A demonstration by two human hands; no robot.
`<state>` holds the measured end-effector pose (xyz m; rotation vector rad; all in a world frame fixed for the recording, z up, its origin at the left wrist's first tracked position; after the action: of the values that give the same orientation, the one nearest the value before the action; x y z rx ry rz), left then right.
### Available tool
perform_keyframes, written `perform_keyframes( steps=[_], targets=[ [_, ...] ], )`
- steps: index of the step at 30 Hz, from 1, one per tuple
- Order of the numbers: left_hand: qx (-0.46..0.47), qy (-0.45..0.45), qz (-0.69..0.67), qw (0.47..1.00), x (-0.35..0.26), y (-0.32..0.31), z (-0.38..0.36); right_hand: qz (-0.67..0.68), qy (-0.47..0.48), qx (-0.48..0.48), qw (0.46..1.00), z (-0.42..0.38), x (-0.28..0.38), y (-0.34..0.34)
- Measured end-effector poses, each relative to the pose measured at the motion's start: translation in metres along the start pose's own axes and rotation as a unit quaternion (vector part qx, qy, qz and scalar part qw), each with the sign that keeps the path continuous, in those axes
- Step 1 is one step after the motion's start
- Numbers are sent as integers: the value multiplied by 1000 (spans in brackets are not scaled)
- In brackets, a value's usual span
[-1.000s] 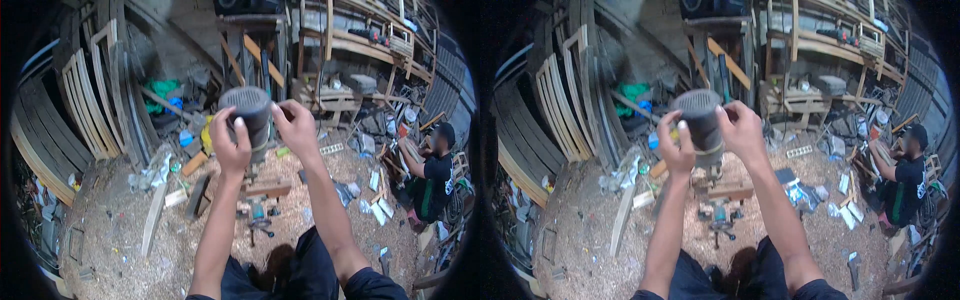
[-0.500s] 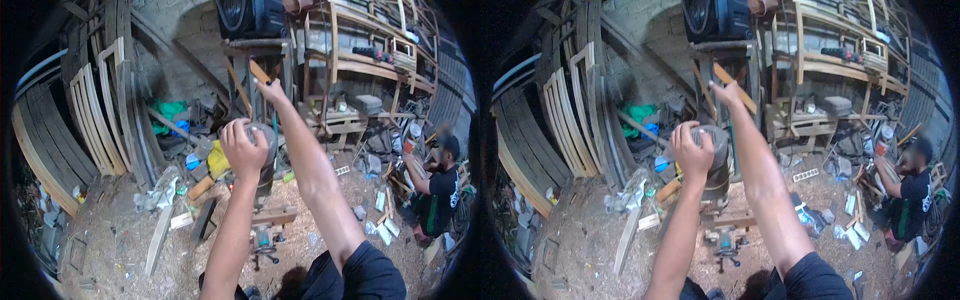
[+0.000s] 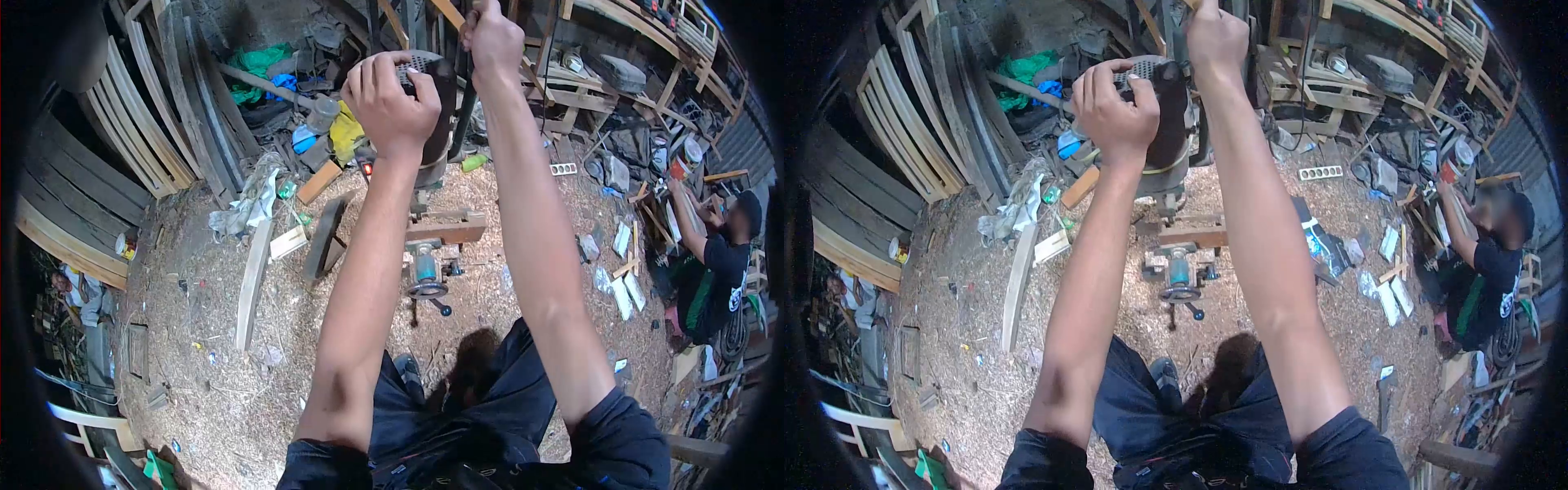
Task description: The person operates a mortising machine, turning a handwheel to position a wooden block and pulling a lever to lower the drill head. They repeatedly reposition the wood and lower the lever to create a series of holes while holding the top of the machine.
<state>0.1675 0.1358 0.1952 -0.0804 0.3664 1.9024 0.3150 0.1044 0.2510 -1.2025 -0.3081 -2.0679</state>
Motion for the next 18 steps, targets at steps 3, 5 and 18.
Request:
perform_keyframes(
  steps=[3,5,18],
  targets=[
    [-21,12,-6,1000,1,-2,-8,73,35,49,996,-41,-3,11],
    [-32,19,-11,999,1,-4,-12,90,64,60,992,-73,4,19],
    [-12,21,-31,999,11,-11,-33,131,-209,298,922,-212,10,82]
  ],
)
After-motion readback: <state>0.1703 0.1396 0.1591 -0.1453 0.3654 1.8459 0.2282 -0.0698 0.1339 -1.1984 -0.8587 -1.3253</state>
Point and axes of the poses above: each hand's wrist, its own z-axis towards the middle knuckle, its own y-axis out of the back of the hand, x = y × z, the point moved 2 cm from there along z, towards the middle knuckle, and after that the axes turned 14 degrees about x, right-handed, at the moved point
